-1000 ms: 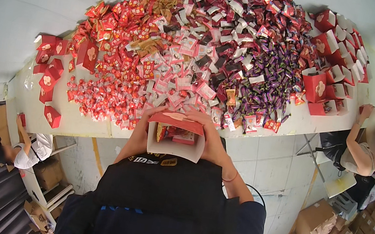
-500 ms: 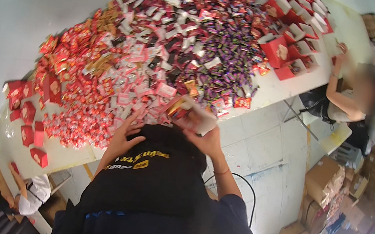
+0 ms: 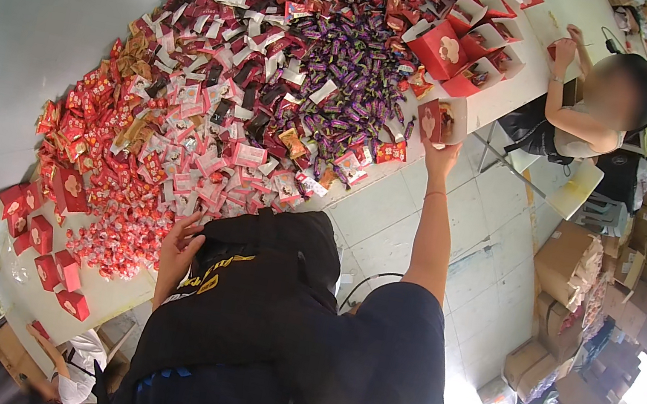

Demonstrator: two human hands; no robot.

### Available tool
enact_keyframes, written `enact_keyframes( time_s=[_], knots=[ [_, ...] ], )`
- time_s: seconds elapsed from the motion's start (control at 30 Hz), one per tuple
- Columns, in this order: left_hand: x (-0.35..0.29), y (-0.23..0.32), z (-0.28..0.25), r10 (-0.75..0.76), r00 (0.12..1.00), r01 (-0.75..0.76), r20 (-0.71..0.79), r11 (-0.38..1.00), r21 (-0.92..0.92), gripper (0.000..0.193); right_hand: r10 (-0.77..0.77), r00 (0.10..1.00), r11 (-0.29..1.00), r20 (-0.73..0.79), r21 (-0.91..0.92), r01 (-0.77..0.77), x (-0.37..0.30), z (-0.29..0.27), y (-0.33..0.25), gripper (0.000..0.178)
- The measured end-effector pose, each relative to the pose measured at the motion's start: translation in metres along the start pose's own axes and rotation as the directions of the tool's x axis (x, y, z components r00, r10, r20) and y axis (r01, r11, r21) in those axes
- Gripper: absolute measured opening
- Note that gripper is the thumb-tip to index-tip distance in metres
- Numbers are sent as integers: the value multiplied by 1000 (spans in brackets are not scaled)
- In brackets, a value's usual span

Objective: The person repeatedly picks small wrapped candies from a large pile on a table and places them into small red boxes. The person handles the candies by hand and arranges them inside the boxes, which are then set aside.

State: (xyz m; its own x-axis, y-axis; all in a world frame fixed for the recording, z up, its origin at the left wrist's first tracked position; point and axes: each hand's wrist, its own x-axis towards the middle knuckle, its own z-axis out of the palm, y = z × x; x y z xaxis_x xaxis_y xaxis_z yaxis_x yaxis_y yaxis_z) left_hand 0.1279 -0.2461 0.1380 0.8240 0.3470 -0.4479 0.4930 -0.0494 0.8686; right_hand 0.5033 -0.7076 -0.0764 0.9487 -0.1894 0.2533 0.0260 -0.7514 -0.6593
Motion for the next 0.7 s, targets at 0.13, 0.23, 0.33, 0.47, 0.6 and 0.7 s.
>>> enact_keyframes(
  time_s=[0.13, 0.23, 0.33, 0.47, 0.6, 0.7],
  knots=[
    [-6, -5, 6, -47, 999, 47, -12, 999, -9, 44, 261, 961, 961, 95, 68, -268, 19, 26, -5, 77],
    [-7, -9, 12, -59, 998, 59, 22, 998, -17, 45, 309, 946, 950, 95, 14, -312, 40, 39, -18, 77],
    [-10, -18, 12, -96, 995, 98, 30, 993, -67, 44, 364, 928, 930, 80, -83, -358, 59, 45, -47, 80],
    [-10, -29, 6, -111, 994, 111, 3, 989, -96, 43, 328, 945, 944, 6, -39, -328, 73, 57, -37, 80],
    [-3, -26, 5, -87, 996, 82, -29, 989, -122, 42, 314, 943, 948, -110, -16, -318, 30, 60, -73, 48],
    [7, -15, 8, -145, 989, 146, 14, 983, -111, 43, 115, 942, 988, 316, 65, -142, -26, 55, -133, 30]
  ],
)
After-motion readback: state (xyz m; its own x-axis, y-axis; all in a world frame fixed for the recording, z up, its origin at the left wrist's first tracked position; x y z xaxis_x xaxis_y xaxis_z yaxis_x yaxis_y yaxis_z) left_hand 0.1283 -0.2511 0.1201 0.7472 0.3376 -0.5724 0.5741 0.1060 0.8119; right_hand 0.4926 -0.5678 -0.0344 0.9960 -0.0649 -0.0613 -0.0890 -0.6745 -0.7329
